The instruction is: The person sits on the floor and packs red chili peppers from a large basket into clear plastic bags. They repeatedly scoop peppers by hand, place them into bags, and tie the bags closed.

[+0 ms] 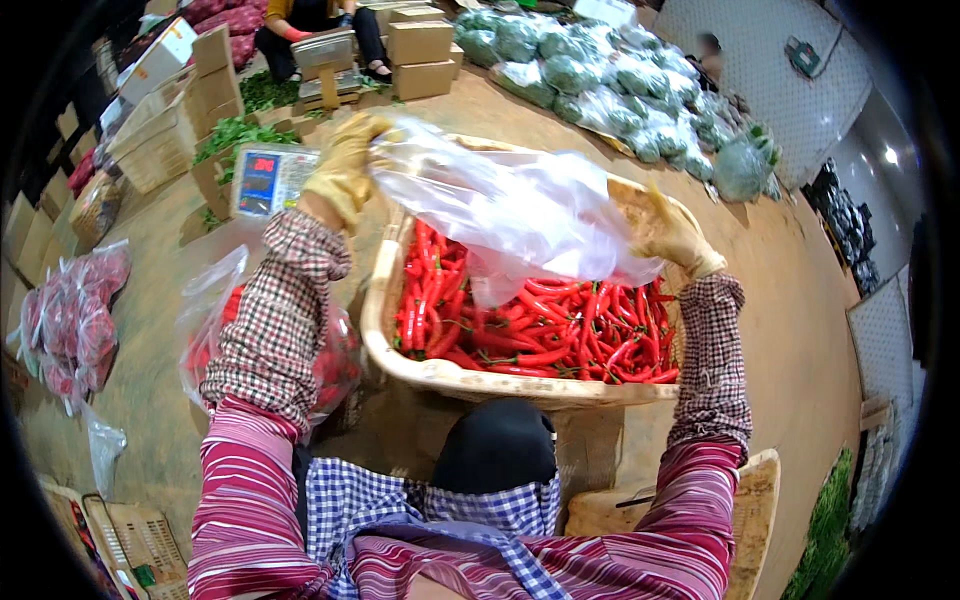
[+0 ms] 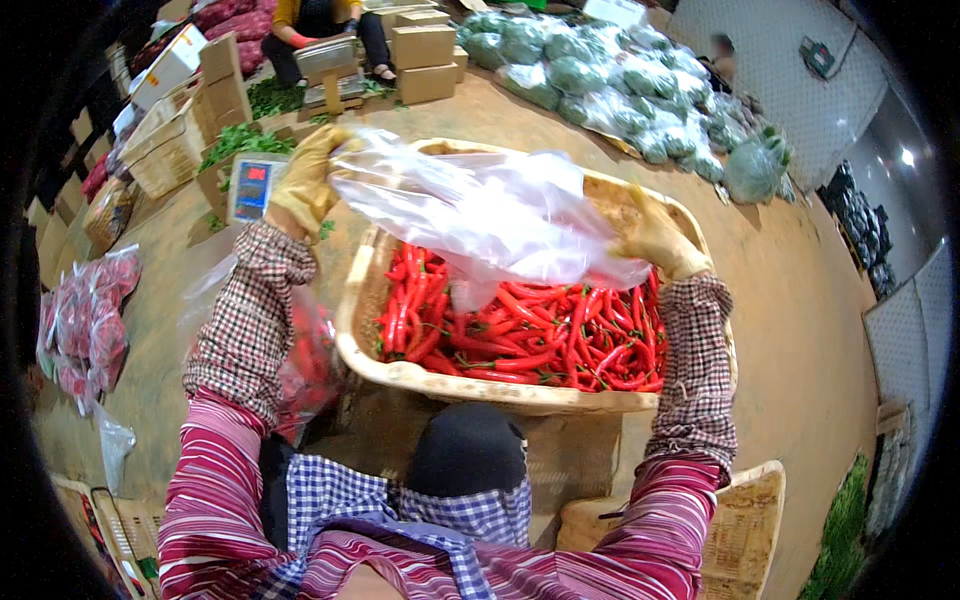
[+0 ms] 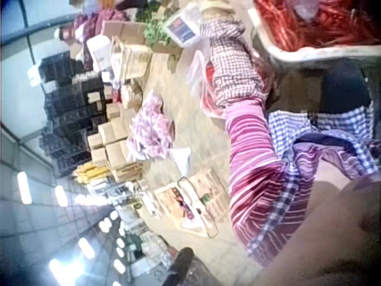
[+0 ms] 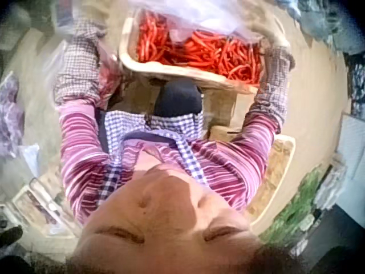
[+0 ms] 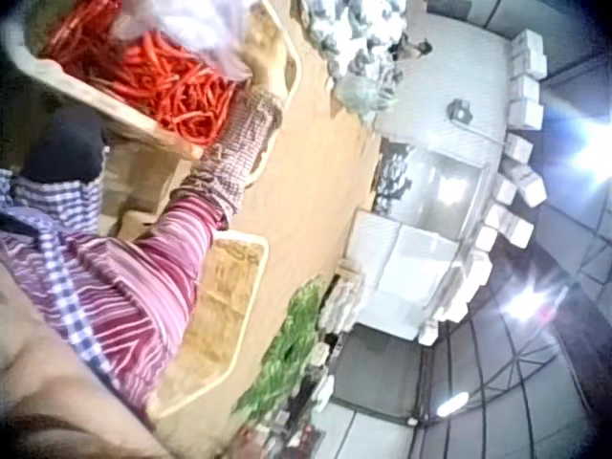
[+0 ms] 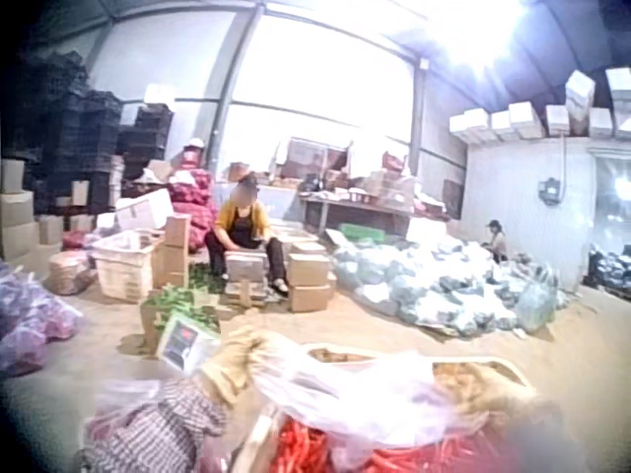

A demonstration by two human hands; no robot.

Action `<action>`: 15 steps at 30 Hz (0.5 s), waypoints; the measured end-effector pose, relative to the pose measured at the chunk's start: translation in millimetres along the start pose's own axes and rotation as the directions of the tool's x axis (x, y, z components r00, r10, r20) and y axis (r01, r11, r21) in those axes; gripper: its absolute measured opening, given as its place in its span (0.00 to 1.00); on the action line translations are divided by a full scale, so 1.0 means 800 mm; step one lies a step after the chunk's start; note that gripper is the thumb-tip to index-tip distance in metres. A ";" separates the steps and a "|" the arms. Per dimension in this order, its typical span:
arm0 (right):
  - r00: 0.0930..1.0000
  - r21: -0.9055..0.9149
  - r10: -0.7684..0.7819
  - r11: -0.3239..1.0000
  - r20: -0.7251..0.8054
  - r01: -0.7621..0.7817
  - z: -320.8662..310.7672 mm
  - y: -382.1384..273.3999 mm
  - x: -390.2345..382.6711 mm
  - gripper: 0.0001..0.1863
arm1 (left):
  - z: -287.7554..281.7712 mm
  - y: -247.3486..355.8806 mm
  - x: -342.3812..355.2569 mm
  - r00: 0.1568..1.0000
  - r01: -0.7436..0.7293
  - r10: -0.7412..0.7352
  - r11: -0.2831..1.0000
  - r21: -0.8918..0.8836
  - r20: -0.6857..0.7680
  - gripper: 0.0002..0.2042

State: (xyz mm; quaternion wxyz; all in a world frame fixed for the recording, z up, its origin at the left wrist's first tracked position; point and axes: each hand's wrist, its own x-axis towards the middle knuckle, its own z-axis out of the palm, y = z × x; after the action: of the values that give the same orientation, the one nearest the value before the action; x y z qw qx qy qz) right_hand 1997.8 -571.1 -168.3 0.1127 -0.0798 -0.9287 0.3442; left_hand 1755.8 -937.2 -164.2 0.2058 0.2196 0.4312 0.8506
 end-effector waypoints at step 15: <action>0.997 0.588 -0.021 0.808 0.074 -0.027 -0.006 -0.011 0.047 0.16 | -0.038 -0.041 -0.015 0.996 0.044 -0.092 0.570 0.820 0.011 0.13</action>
State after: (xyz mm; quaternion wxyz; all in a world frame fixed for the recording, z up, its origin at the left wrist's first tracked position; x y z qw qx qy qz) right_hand 1962.0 -566.2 -153.2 0.0956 -0.0294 -0.7800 0.6177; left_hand 1753.7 -945.4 -209.6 0.1248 0.2952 0.7780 0.5404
